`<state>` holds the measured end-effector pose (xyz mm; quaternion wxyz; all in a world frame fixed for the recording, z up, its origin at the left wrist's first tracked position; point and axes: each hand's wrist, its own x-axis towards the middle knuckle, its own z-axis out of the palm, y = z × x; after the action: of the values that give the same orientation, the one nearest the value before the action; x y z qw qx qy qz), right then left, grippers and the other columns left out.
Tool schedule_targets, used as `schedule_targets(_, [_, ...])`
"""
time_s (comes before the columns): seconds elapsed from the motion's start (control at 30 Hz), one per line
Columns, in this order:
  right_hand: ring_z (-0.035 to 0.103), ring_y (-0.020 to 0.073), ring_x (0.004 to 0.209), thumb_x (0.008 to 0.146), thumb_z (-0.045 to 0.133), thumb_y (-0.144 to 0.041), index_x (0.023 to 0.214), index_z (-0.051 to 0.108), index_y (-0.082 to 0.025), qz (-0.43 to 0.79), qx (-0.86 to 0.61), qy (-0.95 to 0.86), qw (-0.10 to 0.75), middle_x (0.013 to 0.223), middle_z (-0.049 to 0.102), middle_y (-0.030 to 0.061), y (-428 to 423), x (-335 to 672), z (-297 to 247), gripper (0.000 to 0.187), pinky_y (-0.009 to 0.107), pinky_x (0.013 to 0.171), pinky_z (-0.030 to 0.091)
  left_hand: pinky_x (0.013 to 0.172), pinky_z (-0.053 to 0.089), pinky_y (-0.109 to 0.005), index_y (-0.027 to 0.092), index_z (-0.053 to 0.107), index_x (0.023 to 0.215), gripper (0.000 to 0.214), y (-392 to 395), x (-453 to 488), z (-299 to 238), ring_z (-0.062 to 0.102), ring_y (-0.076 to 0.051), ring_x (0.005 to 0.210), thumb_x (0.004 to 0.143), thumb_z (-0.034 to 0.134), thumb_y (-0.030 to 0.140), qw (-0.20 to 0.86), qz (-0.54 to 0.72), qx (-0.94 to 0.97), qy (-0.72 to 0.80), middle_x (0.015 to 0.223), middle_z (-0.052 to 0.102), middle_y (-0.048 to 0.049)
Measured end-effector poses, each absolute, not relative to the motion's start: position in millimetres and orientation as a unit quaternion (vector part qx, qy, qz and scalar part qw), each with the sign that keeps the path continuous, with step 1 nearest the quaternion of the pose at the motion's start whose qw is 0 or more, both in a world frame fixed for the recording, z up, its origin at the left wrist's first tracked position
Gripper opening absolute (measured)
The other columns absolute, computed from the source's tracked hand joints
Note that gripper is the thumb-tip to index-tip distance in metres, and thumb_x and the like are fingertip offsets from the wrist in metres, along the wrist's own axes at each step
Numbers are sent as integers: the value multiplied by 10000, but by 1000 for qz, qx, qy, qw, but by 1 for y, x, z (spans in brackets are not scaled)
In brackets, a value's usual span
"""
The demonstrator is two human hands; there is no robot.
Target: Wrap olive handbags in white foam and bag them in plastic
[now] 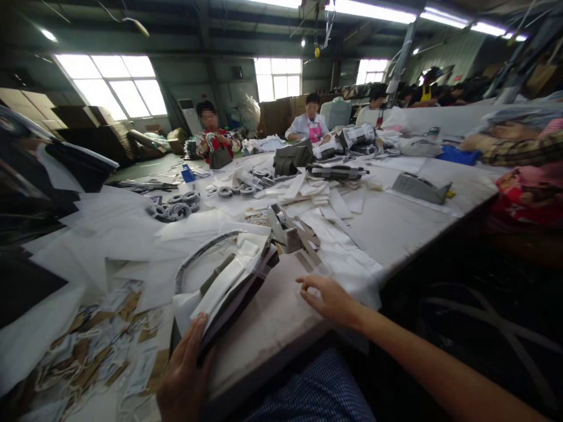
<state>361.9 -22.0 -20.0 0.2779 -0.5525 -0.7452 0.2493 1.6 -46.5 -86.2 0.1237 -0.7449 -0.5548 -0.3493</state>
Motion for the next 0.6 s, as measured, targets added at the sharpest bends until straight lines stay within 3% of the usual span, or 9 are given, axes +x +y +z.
schedule_targets(0.1, [593, 258, 1232, 953, 484, -274, 925, 625, -229, 286, -487, -780, 271, 1318, 646, 92, -42, 318, -45, 151, 441, 1052, 477, 840, 580, -330, 317, 265, 1548, 629, -46, 1, -84, 645, -238, 1171, 978, 511, 217, 128, -351, -741, -558, 1406, 590, -43])
schedule_targets(0.23, [460, 234, 1371, 965, 464, -182, 1020, 624, -204, 265, -406, -833, 267, 1387, 589, 114, -45, 278, -71, 171, 470, 1199, 295, 889, 558, -336, 300, 285, 1543, 621, -44, 2, -83, 648, -236, 1165, 975, 521, 214, 135, -362, -741, -550, 1386, 608, -45])
schedule_targets(0.37, [442, 218, 1387, 959, 474, -131, 1076, 641, -184, 276, -286, -888, 229, 1405, 579, 120, -17, 246, -71, 211, 430, 1191, 308, 931, 538, -338, 289, 287, 1541, 634, -41, 2, -83, 635, -234, 1189, 967, 547, 210, 132, -372, -734, -553, 1384, 610, -55])
schedule_targets(0.5, [410, 227, 1411, 986, 482, -151, 1129, 668, -187, 239, -205, -933, 176, 1431, 563, 111, 13, 231, -57, 237, 466, 1208, 254, 941, 540, -336, 285, 297, 1535, 654, -39, -2, -80, 638, -230, 1182, 952, 583, 213, 121, -390, -708, -577, 1381, 613, -60])
schedule_targets(0.6, [380, 252, 1429, 970, 575, -292, 1317, 597, -228, 193, -253, -925, 207, 1476, 517, 97, 12, 239, -56, 354, 507, 1223, 206, 980, 526, -340, 281, 302, 1532, 658, -39, -7, -78, 615, -227, 1218, 945, 588, 203, 101, -405, -692, -589, 1405, 593, -56])
